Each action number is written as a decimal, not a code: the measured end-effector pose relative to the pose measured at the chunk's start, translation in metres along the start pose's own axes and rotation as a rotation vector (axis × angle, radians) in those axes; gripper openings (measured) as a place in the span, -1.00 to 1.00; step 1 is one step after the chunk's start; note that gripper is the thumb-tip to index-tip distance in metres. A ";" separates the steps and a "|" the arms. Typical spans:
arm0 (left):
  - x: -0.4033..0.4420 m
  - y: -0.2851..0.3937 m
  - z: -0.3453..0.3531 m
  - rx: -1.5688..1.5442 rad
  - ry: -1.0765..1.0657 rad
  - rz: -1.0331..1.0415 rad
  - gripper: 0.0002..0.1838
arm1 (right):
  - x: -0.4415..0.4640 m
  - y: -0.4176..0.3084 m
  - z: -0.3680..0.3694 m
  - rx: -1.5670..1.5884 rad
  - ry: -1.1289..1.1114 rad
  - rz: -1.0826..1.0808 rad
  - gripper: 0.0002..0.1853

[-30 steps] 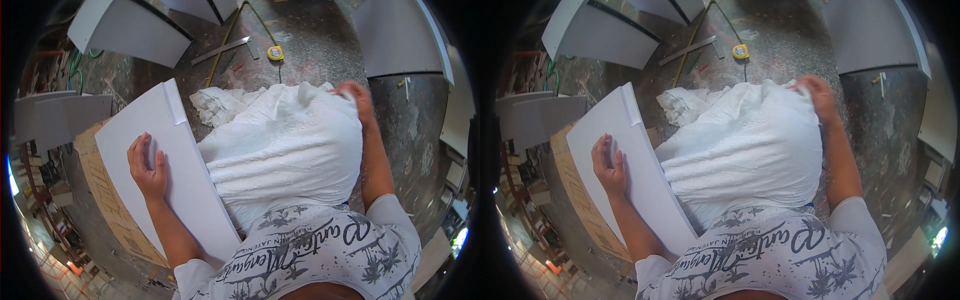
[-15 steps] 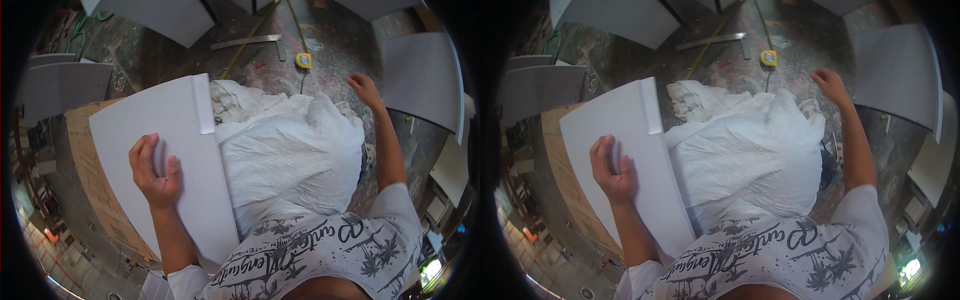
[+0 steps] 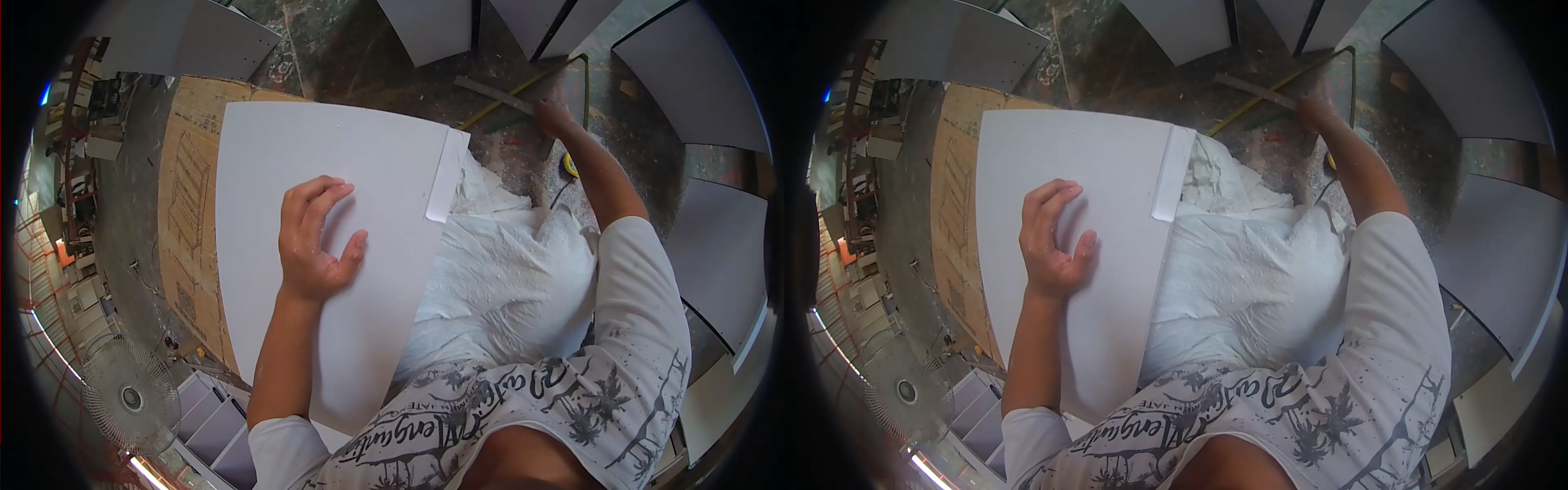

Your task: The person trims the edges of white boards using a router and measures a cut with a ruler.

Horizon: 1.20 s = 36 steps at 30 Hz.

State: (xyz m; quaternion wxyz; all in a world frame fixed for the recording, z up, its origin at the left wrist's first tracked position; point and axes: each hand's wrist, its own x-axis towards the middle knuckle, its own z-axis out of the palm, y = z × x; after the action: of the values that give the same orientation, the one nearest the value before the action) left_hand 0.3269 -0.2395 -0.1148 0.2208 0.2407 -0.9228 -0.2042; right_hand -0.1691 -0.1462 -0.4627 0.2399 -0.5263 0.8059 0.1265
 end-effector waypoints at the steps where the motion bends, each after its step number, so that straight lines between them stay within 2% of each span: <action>1: -0.001 0.000 0.000 -0.004 -0.001 -0.002 -0.47 | -0.005 0.006 0.004 0.064 0.047 -0.017 -0.59; 4: 0.001 0.001 -0.001 0.046 0.011 -0.004 -0.47 | -0.034 0.017 -0.009 0.226 0.153 -0.014 -0.64; 7: 0.007 0.009 0.003 0.101 0.027 -0.103 -0.48 | -0.123 0.027 -0.085 0.275 0.221 0.085 -0.63; 9: 0.018 0.014 0.005 0.143 0.009 -0.142 -0.50 | -0.185 0.030 -0.132 0.238 0.313 0.137 -0.45; 10: 0.026 0.014 0.006 0.163 -0.002 -0.158 -0.51 | -0.212 0.035 -0.145 0.196 0.436 0.208 -0.34; 11: 0.035 0.010 0.007 0.159 -0.005 -0.120 -0.54 | -0.243 0.033 -0.167 0.272 0.452 0.213 -0.32; 14: 0.079 -0.008 0.026 0.120 0.037 0.037 -0.64 | -0.325 -0.006 -0.229 0.140 0.517 0.231 -0.27; 16: 0.100 -0.014 0.043 0.059 0.119 0.182 -0.70 | -0.365 -0.038 -0.236 0.095 0.545 0.220 -0.25; 17: 0.101 -0.014 0.047 0.095 0.036 0.173 -0.71 | -0.379 -0.056 -0.238 0.095 0.564 0.209 -0.25; 19: 0.099 -0.017 0.054 0.173 -0.124 0.151 -0.71 | -0.389 -0.071 -0.231 0.124 0.582 0.184 -0.25; 22: 0.094 -0.021 0.052 0.143 -0.063 0.239 -0.69 | -0.386 -0.092 -0.202 0.206 0.576 0.119 -0.26; 25: 0.096 -0.020 0.050 0.145 -0.158 0.170 -0.62 | -0.382 -0.096 -0.188 0.251 0.574 0.108 -0.26; 28: 0.094 -0.020 0.051 0.162 -0.140 0.169 -0.62 | -0.375 -0.093 -0.180 0.359 0.506 0.109 -0.28; 31: 0.093 -0.025 0.055 0.154 -0.059 0.257 -0.66 | -0.370 -0.103 -0.172 0.395 0.467 0.172 -0.26; 36: 0.094 -0.022 0.053 0.184 -0.086 0.236 -0.59 | -0.364 -0.111 -0.173 0.450 0.381 0.207 -0.27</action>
State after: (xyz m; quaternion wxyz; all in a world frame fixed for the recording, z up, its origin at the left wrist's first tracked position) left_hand 0.2343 -0.2931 -0.1395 0.1803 0.1408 -0.9681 -0.1018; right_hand 0.0080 0.0153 -0.1206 0.1809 -0.3892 0.8935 -0.1322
